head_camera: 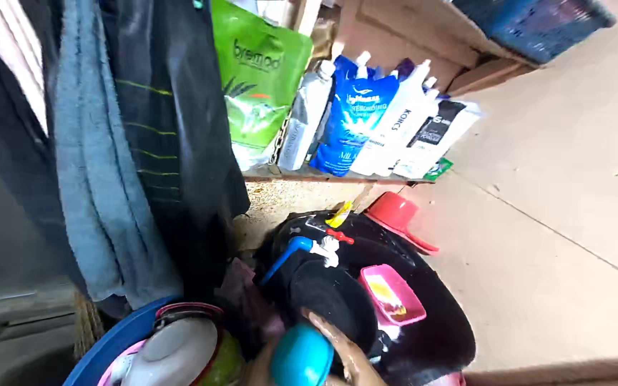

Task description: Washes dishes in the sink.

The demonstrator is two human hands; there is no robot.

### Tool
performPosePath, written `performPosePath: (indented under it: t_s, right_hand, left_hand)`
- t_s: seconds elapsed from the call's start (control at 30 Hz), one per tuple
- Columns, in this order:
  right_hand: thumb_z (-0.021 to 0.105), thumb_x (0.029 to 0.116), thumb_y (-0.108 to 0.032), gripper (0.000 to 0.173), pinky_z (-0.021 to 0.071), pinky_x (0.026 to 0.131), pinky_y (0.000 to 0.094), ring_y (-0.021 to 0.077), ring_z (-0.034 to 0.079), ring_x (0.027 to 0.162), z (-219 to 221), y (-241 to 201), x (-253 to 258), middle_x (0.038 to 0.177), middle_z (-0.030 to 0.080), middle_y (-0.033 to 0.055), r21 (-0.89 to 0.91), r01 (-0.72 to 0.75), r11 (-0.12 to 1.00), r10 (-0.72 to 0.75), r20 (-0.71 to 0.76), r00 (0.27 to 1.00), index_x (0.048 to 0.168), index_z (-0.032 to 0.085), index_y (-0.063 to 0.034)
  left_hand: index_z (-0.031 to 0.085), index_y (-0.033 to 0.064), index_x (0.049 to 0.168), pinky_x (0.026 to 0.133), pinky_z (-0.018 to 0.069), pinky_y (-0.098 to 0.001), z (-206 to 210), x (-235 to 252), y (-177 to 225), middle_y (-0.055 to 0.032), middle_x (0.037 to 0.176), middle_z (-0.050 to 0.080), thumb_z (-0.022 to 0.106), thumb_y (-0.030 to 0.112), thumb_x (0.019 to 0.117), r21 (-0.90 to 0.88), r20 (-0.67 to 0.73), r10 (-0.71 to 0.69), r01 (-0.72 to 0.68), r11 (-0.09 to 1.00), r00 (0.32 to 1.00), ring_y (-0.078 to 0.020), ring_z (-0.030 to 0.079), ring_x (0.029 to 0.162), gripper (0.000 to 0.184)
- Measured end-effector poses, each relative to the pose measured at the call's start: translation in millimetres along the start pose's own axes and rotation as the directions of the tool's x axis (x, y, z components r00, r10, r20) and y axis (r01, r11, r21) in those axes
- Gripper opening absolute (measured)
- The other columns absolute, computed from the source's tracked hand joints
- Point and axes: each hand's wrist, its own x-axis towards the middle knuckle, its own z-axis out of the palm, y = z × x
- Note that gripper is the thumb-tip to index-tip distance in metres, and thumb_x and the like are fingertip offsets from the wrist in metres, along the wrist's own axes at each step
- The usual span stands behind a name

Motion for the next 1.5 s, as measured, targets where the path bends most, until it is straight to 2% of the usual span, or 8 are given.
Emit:
performPosePath:
  t_s: [0.2, 0.33, 0.53, 0.67, 0.8, 1.03, 1.17, 1.5]
  right_hand:
    - [0.045, 0.1055, -0.014, 0.033, 0.0628, 0.063, 0.0356, 0.0163, 0.071, 0.067, -79, 75, 11, 0.092, 0.072, 0.0101, 0.112, -0.639, 0.761, 0.648, -0.149, 0.747, 0.133, 0.056, -0.0003]
    - [0.041, 0.1098, -0.027, 0.042, 0.0605, 0.074, 0.0473, 0.0303, 0.071, 0.079, -112, 128, 56, 0.11, 0.068, 0.022, -0.112, -0.861, 0.496, 0.868, 0.066, 0.492, 0.146, 0.049, -0.0064]
    - [0.049, 0.1066, -0.031, 0.038, 0.0563, 0.069, 0.0415, 0.0231, 0.065, 0.073, -117, 132, 102, 0.098, 0.065, 0.0169, -0.175, -0.746, 0.642, 0.762, 0.255, 0.596, 0.128, 0.06, -0.0019]
    - [0.06, 0.0994, -0.027, 0.054, 0.0345, 0.121, 0.0532, 0.0347, 0.042, 0.146, -96, 122, 88, 0.155, 0.046, 0.0195, -0.451, -0.407, 0.794, 0.454, -0.005, 0.891, 0.15, 0.052, -0.0076]
    - [0.032, 0.1094, -0.043, 0.061, 0.0039, 0.13, 0.0511, 0.028, 0.009, 0.16, -75, 112, 66, 0.169, 0.027, 0.0122, -0.478, -0.131, 0.869, 0.242, 0.179, 0.954, 0.159, 0.038, -0.0075]
    - [0.054, 0.1053, -0.043, 0.055, 0.0108, 0.124, 0.0682, 0.0257, 0.027, 0.156, -105, 143, 59, 0.163, 0.041, 0.0031, -0.545, 0.081, 0.835, 0.203, 0.44, 0.875, 0.153, 0.049, -0.018]
    - [0.049, 0.1075, -0.039, 0.045, 0.0422, 0.116, 0.0479, 0.0319, 0.058, 0.133, -91, 129, 45, 0.135, 0.066, 0.0157, -0.435, 0.025, 0.9, 0.155, 0.373, 0.915, 0.128, 0.067, -0.003]
    - [0.048, 0.1076, -0.043, 0.044, 0.0309, 0.121, 0.0575, 0.0315, 0.056, 0.133, -116, 149, 66, 0.128, 0.067, 0.0144, -0.463, 0.252, 0.85, 0.039, 0.533, 0.845, 0.119, 0.068, -0.0056]
  left_hand:
    - [0.037, 0.0099, 0.155, 0.085, 0.0611, -0.0435, 70, 68, -1, -0.0162, 0.142, 0.058, 0.029, 0.043, 0.1127, 0.476, -0.227, 0.093, 0.027, 0.879, 0.97, -0.0288, 0.071, 0.103, 0.054]
    - [0.038, 0.0067, 0.155, 0.106, 0.0508, -0.0476, 72, 115, 2, -0.0162, 0.154, 0.047, 0.055, 0.028, 0.1059, 0.602, -0.273, 0.327, -0.104, 0.791, 0.905, -0.0297, 0.056, 0.133, 0.056]
    - [0.026, 0.0239, 0.159, 0.088, 0.0576, -0.0575, 87, 182, 7, -0.0191, 0.146, 0.051, 0.052, 0.033, 0.1071, 0.194, -0.404, 0.347, -0.292, 0.937, 0.846, -0.0391, 0.061, 0.122, 0.058]
    - [0.035, 0.0201, 0.155, 0.083, 0.0594, -0.0548, 89, 199, 6, -0.023, 0.131, 0.061, 0.041, 0.038, 0.1106, 0.099, -0.425, 0.317, -0.305, 0.947, 0.848, -0.0398, 0.067, 0.107, 0.048]
    - [0.049, 0.0181, 0.145, 0.074, 0.058, -0.0411, 88, 206, -2, -0.0143, 0.109, 0.07, 0.036, 0.051, 0.1086, 0.216, -0.468, 0.353, -0.283, 0.935, 0.81, -0.025, 0.069, 0.091, 0.051]
    - [0.041, 0.0176, 0.15, 0.074, 0.0606, -0.0502, 87, 207, 14, -0.0211, 0.119, 0.066, 0.037, 0.041, 0.1115, 0.375, -0.462, 0.384, -0.216, 0.901, 0.8, -0.0356, 0.07, 0.097, 0.045]
    - [0.053, 0.0153, 0.142, 0.083, 0.0573, -0.0493, 78, 213, 10, -0.0172, 0.122, 0.066, 0.038, 0.043, 0.1108, 0.407, -0.5, 0.445, -0.253, 0.878, 0.743, -0.0306, 0.067, 0.104, 0.045]
    - [0.046, 0.0161, 0.15, 0.08, 0.0622, -0.0504, 74, 203, 3, -0.0199, 0.127, 0.064, 0.036, 0.035, 0.1128, 0.508, -0.46, 0.556, -0.308, 0.805, 0.692, -0.0326, 0.07, 0.106, 0.042]
